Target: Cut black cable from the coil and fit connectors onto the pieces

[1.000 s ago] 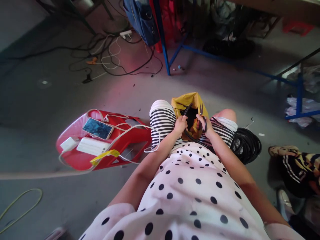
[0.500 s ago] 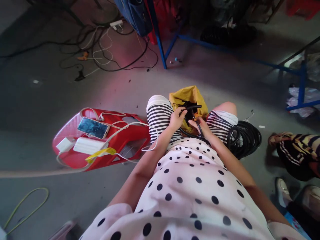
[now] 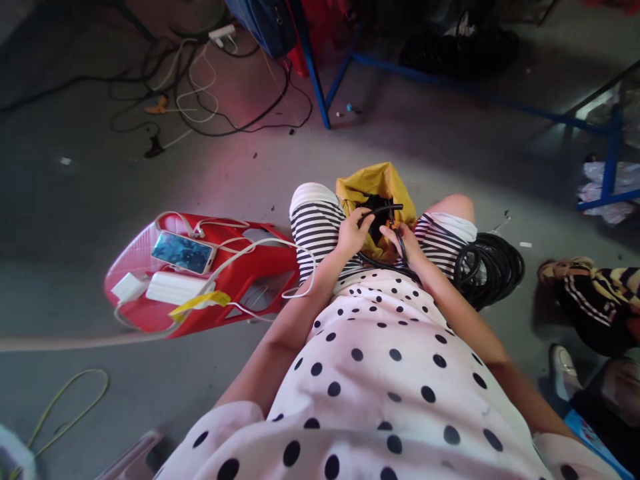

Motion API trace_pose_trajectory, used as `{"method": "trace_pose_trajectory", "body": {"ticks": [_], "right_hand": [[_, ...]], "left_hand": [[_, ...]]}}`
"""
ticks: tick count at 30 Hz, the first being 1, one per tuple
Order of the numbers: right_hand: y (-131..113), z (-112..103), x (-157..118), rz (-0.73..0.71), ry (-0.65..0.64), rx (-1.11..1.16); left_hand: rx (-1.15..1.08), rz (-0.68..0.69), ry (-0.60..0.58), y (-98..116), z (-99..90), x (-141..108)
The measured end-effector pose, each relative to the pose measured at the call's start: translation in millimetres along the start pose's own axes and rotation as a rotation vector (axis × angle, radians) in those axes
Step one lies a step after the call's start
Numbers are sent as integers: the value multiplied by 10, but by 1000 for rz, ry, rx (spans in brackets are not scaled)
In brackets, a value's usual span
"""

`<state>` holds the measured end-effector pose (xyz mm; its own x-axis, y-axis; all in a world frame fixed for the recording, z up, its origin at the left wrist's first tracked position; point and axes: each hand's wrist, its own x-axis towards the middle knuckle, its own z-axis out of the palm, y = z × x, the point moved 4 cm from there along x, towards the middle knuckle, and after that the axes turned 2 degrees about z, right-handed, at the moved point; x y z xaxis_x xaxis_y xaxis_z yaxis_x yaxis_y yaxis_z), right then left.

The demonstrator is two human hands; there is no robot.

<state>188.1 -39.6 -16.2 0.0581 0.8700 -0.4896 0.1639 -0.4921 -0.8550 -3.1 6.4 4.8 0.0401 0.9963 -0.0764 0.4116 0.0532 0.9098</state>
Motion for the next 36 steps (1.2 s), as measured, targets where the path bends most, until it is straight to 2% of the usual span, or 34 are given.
{"method": "trace_pose_trajectory", "body": {"ticks": [14,22,29,36], "right_hand": [[-70,-5,-14,56,52,-71],[-126,-48,-2,53,136,-243],[-59,49,-21,60,-35,41],[-81,69,-51,90,-59,109]], "left_hand": [[45,39,-42,-44,39,4],[61,47,-8,-57,49,-25],[23,23,-10,-37,46,-17],[-17,8,-4,-53,42,-13]]}}
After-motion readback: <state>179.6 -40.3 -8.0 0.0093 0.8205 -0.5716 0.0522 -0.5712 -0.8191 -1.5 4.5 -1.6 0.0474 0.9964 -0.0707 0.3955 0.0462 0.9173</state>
